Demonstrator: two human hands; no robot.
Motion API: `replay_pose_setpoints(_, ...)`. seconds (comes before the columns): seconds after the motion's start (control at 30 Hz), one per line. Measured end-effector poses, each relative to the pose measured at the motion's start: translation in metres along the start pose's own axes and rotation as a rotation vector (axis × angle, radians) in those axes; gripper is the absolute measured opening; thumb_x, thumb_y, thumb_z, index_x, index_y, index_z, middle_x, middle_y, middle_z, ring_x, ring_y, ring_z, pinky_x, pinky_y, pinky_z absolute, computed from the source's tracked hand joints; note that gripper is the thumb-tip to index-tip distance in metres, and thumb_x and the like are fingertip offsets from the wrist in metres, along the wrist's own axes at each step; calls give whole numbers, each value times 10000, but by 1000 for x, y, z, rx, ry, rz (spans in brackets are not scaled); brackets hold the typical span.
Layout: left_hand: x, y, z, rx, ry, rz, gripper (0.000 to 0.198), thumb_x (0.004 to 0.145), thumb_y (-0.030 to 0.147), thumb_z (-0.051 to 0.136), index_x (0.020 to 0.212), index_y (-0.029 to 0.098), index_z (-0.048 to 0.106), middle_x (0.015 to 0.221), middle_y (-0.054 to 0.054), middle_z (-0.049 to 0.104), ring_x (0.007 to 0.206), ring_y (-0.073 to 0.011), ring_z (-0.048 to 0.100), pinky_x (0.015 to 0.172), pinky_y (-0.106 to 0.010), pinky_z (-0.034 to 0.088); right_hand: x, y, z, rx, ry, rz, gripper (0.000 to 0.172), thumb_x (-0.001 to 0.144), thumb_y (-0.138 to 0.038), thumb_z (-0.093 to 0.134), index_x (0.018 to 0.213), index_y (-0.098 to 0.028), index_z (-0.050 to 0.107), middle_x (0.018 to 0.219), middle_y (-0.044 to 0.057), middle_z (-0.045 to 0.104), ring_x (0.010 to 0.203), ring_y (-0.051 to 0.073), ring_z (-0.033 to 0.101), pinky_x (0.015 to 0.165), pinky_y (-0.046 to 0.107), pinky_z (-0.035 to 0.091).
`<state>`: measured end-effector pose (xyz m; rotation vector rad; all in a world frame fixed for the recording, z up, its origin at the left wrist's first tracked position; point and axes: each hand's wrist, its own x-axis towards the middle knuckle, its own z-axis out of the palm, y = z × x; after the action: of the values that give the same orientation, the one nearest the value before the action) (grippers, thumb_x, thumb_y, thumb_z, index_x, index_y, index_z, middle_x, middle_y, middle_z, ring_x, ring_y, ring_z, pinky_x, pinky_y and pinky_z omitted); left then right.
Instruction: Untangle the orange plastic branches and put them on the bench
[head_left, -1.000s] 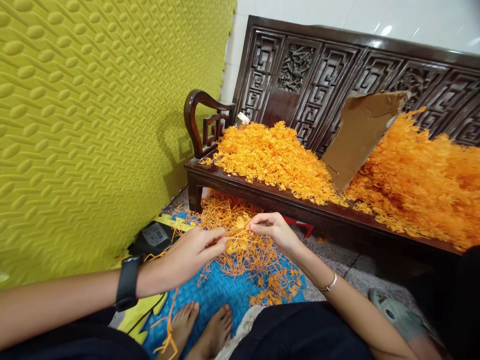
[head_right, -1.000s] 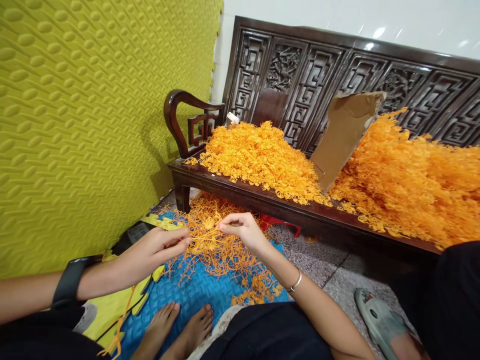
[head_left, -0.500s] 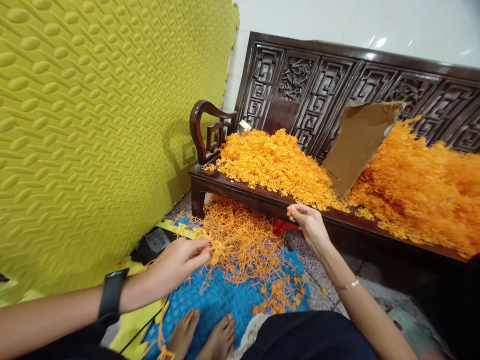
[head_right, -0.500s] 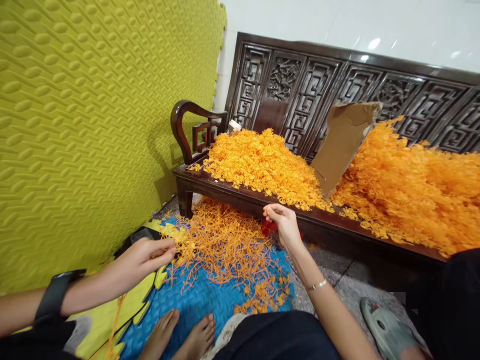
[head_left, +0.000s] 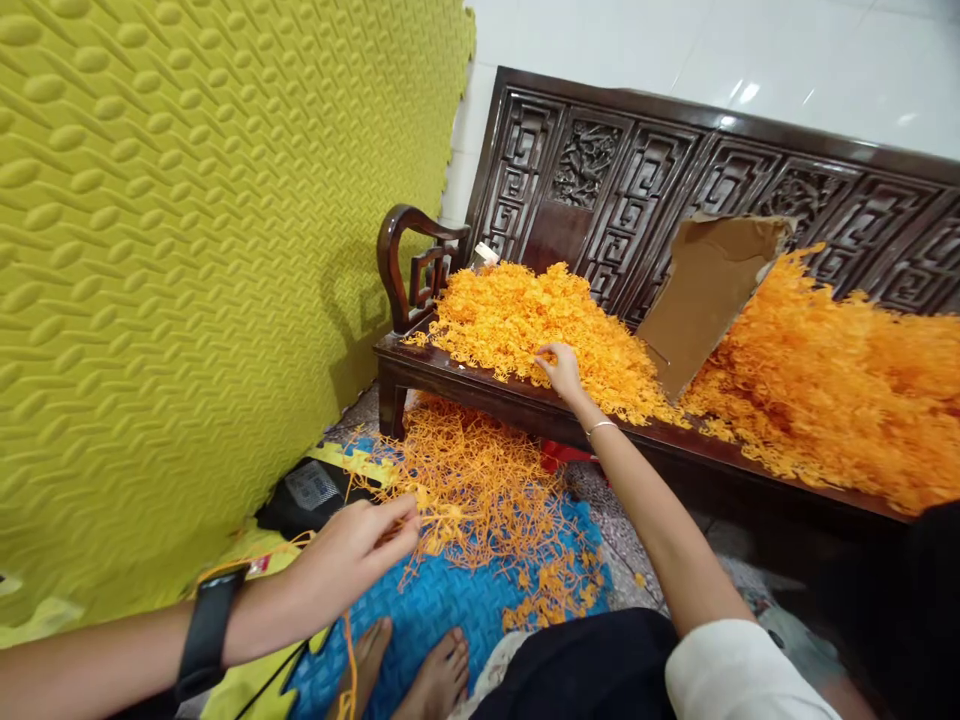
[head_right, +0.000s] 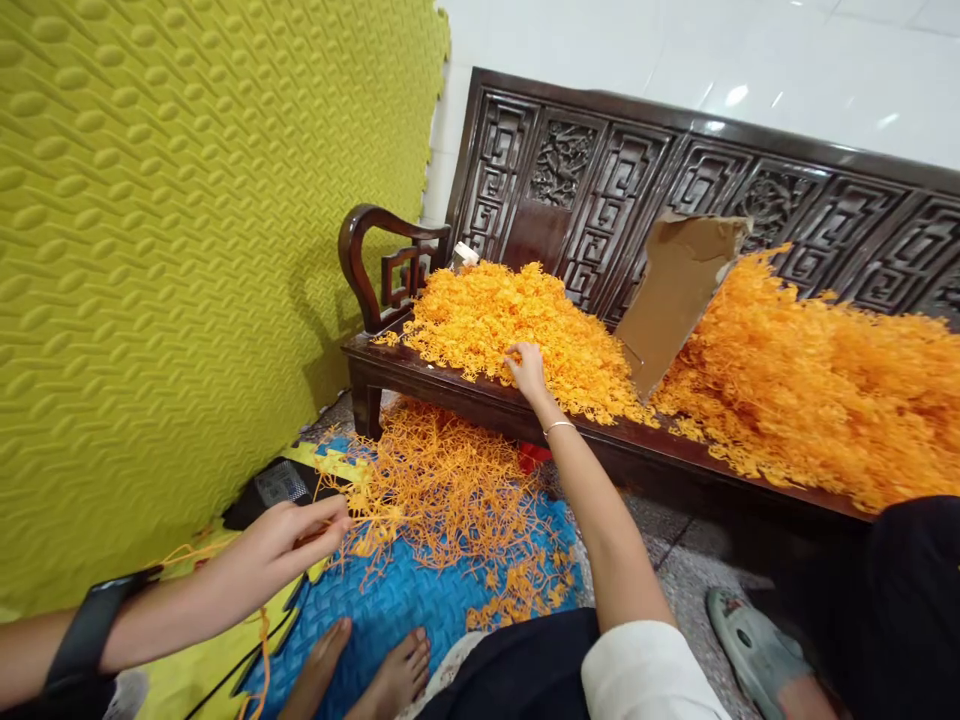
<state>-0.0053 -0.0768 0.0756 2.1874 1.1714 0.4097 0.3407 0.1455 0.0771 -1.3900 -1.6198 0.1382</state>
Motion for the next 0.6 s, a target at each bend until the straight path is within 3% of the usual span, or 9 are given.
replay_pose_setpoints(0.1, -3, 4, -6, 85, 28, 108, 279, 914, 317, 329, 701, 186, 454, 599, 32, 489, 542, -114, 473, 525, -239, 291, 0, -10, 7, -32, -4, -31, 210, 704, -350, 652, 771, -155, 617, 1018, 153, 608, 1052, 289, 459, 973, 468, 268)
replay_pose_setpoints(0.2, -6, 5, -12, 258, 96, 282, 271, 931, 274, 324, 720, 184, 470, 566, 39, 477, 491, -104, 464, 495, -245, 284, -30, -41, 9, 0, -39, -86, 229, 742, -375, 629, 850, -172, 625, 1067, 126, 602, 1057, 269, 474, 952, 432, 314)
replay_pose_setpoints(0.27, -8, 6, -13, 385, 173, 401, 281, 943, 252, 308, 745, 178, 493, 561, 31, 504, 482, -106, 477, 490, -252, 296, -62, -72, 6, 132, -206, -128, 222, 793, -385, 589, 887, -188, 630, 1008, 81, 630, 978, 223, 535, 887, 376, 382)
replay_pose_setpoints(0.33, -8, 7, -13, 494, 222, 518, 307, 953, 234, 282, 763, 173, 516, 564, 19, 541, 485, -114, 491, 492, -259, 317, -96, -108, -1, 359, -559, -110, 259, 877, -389, 485, 908, -184, 639, 925, 60, 655, 866, 182, 587, 804, 338, 433)
replay_pose_setpoints(0.37, -8, 8, -12, 540, 226, 576, 319, 956, 222, 275, 759, 172, 521, 566, 14, 553, 488, -118, 492, 494, -263, 327, -112, -126, -5, 429, -676, -128, 266, 894, -381, 466, 927, -184, 642, 926, 56, 657, 873, 172, 593, 810, 331, 436)
replay_pose_setpoints(0.5, -8, 13, -11, 667, 203, 744, 315, 950, 192, 310, 710, 176, 515, 556, 13, 538, 485, -125, 449, 512, -280, 344, -147, -177, -22, 482, -898, -406, 252, 868, -318, 550, 1086, -217, 626, 1158, 58, 594, 1092, 175, 513, 951, 345, 358)
replay_pose_setpoints(0.6, -10, 15, -14, 707, 203, 812, 275, 947, 219, 350, 738, 179, 525, 581, 9, 535, 507, -131, 439, 518, -285, 346, -149, -190, -30, 373, -1050, -537, 258, 864, -300, 562, 1098, -217, 632, 1089, 51, 629, 1030, 167, 517, 933, 340, 336)
